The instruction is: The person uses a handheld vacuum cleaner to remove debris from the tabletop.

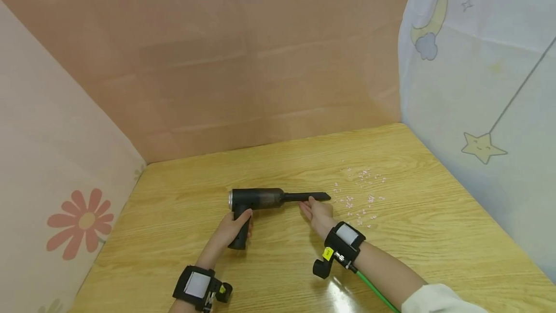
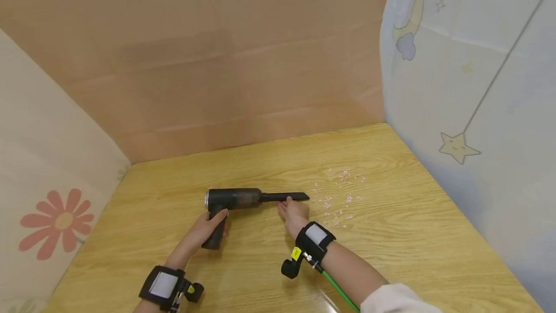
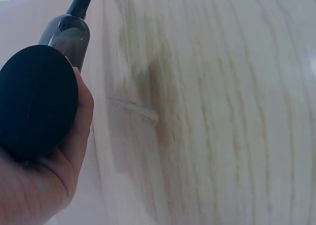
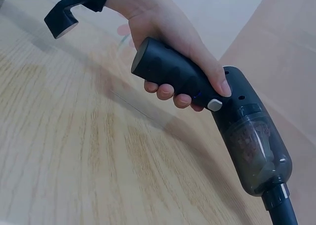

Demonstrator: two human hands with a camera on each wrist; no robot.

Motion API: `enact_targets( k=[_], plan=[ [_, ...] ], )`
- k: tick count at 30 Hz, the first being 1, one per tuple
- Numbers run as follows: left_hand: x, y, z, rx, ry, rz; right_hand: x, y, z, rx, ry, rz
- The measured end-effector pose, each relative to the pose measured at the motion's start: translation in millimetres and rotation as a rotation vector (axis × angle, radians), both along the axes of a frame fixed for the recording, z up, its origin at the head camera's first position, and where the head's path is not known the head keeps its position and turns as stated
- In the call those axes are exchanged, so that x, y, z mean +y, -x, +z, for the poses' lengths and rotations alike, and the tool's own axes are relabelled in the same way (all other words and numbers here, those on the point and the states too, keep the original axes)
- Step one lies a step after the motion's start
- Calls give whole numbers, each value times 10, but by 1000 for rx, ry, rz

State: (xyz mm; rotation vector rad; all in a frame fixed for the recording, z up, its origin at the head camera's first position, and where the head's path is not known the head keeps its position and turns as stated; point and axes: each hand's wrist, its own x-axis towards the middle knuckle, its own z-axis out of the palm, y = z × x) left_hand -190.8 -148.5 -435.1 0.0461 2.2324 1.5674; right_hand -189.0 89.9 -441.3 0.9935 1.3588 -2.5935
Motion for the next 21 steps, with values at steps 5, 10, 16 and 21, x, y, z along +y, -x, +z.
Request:
enact_targets(
  k=[5, 10, 16, 21],
  plan=[
    [-8, -3, -13, -11, -8, -28, 14, -42, 7, 2, -6, 11],
    [-18, -12, -27, 3, -10, -50, 23, -83, 19, 1, -6, 9],
    [1, -34, -4, 14, 0, -47, 46, -113, 13, 5, -5, 15],
    [14, -40, -12, 22, 25, -43, 60, -128, -4, 0, 5, 4]
  ],
)
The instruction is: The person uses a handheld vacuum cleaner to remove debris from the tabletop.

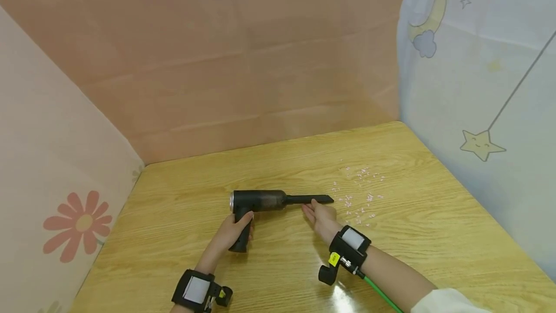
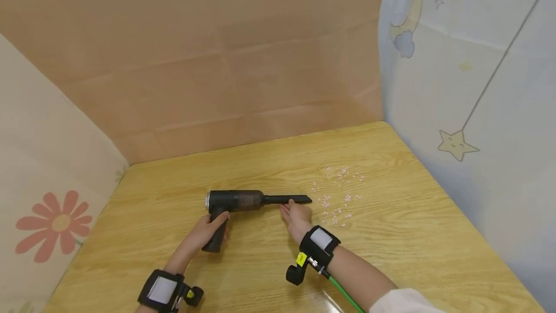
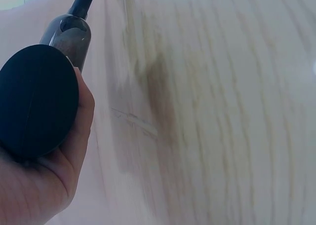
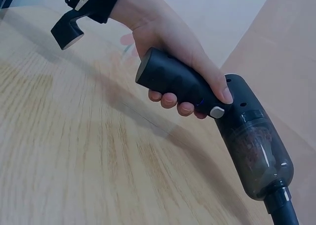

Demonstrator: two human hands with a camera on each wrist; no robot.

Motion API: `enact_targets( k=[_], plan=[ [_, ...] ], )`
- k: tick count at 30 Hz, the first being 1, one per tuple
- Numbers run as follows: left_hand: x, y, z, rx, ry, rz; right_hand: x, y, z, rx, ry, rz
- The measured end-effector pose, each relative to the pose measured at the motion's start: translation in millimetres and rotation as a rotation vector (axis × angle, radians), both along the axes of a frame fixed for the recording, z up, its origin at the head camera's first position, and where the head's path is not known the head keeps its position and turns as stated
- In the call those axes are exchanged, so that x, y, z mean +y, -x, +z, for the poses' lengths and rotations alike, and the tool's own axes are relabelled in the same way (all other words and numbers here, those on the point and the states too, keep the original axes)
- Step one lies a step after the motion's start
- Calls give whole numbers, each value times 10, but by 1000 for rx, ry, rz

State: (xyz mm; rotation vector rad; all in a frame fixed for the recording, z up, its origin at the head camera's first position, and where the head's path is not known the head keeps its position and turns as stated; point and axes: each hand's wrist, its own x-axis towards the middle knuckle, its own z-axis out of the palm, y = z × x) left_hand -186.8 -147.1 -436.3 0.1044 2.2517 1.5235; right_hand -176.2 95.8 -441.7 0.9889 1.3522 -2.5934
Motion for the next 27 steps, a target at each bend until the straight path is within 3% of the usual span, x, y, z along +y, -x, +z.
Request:
enact_targets(
  k=[16, 27],
  plan=[
    [-154, -92, -36, -33, -39, -25, -103, -65, 3, -25, -8, 25],
    [-238, -202, -33, -52, -26, -36, -152, -186, 13, -23, -10, 56]
  ],
)
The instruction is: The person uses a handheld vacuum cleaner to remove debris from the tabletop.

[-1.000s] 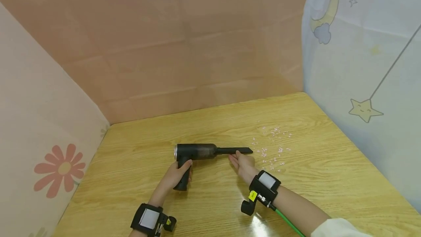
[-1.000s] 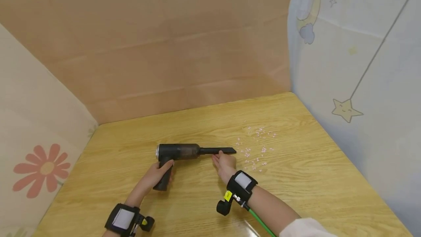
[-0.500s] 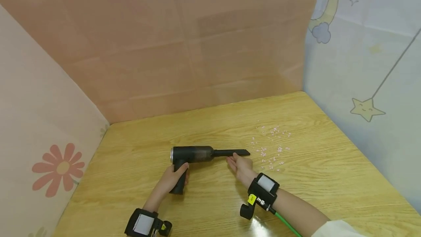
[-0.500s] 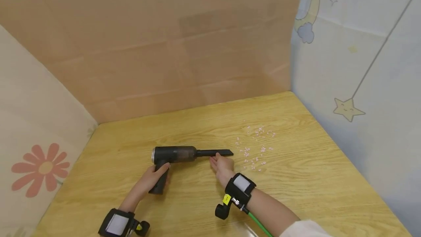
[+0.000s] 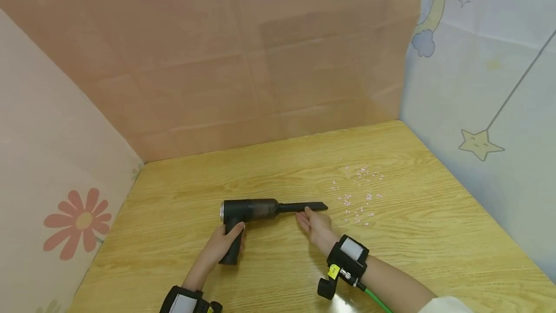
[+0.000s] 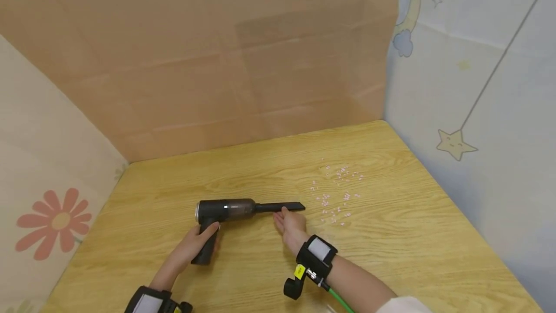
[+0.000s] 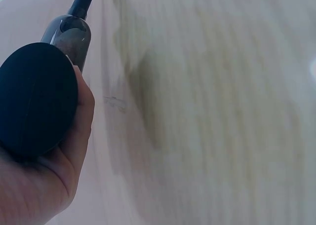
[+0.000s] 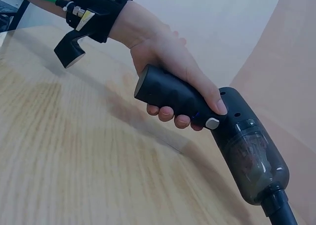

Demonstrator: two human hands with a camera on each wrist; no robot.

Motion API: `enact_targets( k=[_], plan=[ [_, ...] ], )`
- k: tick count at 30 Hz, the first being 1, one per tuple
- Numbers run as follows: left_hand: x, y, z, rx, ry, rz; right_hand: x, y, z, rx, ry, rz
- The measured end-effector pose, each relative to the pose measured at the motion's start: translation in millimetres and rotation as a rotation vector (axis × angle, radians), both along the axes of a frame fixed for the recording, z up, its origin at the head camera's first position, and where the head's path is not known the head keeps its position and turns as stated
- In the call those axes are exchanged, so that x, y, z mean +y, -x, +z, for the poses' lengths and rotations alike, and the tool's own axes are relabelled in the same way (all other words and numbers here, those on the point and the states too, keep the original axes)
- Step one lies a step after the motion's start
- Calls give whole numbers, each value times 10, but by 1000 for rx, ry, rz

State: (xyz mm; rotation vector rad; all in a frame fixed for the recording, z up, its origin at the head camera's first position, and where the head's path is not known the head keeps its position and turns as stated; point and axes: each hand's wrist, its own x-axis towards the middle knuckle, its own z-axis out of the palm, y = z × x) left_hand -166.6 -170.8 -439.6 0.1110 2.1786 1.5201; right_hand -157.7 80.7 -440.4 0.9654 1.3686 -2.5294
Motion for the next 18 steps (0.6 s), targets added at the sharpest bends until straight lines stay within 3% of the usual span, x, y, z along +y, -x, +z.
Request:
enact_targets(
  k=[10, 18],
  plan=[
    [12, -59, -42, -18, 21, 37, 7, -81, -35, 13, -1, 45],
    [82, -52, -43, 9, 13, 6, 62, -155, -35, 33, 60, 40]
  ],
)
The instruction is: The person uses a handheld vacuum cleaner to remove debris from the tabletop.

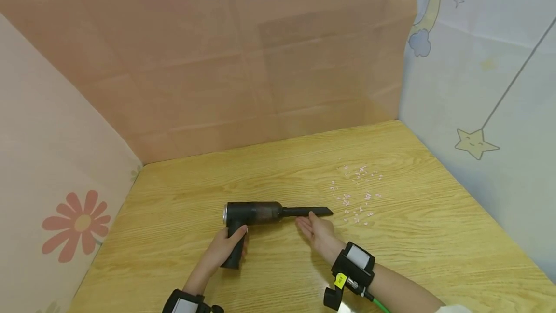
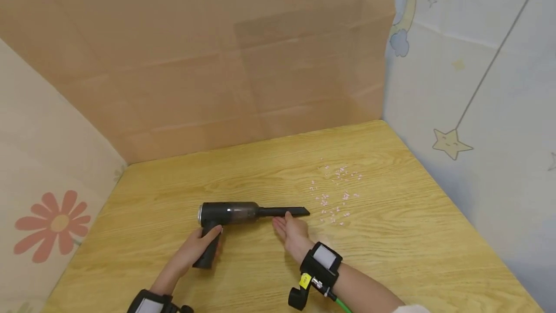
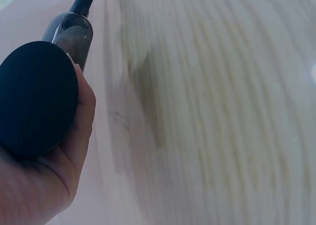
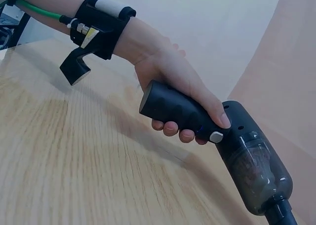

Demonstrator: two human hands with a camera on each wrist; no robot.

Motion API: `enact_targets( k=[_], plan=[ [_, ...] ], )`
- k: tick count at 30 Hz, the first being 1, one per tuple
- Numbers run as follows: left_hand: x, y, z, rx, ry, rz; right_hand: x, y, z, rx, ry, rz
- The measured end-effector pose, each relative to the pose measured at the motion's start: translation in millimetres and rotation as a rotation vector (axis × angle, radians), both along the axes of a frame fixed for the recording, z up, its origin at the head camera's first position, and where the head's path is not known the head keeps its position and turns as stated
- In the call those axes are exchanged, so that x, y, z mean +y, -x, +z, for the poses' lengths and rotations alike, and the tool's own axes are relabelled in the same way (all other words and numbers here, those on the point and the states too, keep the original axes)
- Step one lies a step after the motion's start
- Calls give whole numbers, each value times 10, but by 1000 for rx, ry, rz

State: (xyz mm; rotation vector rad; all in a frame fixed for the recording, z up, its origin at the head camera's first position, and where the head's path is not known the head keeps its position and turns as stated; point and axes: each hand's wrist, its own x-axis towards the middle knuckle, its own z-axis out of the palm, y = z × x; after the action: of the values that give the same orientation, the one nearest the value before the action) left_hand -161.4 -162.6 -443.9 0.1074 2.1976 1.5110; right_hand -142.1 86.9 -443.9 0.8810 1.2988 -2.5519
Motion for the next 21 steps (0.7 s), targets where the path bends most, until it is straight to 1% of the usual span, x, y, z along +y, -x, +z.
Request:
enact_targets(
  k=[6, 15, 21],
  plan=[
    [40, -6, -1, -3, -22, -39, 72, -74, -10, 19, 47, -1],
    [90, -36, 42, -24, -55, -86, 137, -155, 17, 32, 85, 2],
    [134, -42, 73, -45, -61, -96, 187, -192, 17, 29, 109, 6]
  ],
)
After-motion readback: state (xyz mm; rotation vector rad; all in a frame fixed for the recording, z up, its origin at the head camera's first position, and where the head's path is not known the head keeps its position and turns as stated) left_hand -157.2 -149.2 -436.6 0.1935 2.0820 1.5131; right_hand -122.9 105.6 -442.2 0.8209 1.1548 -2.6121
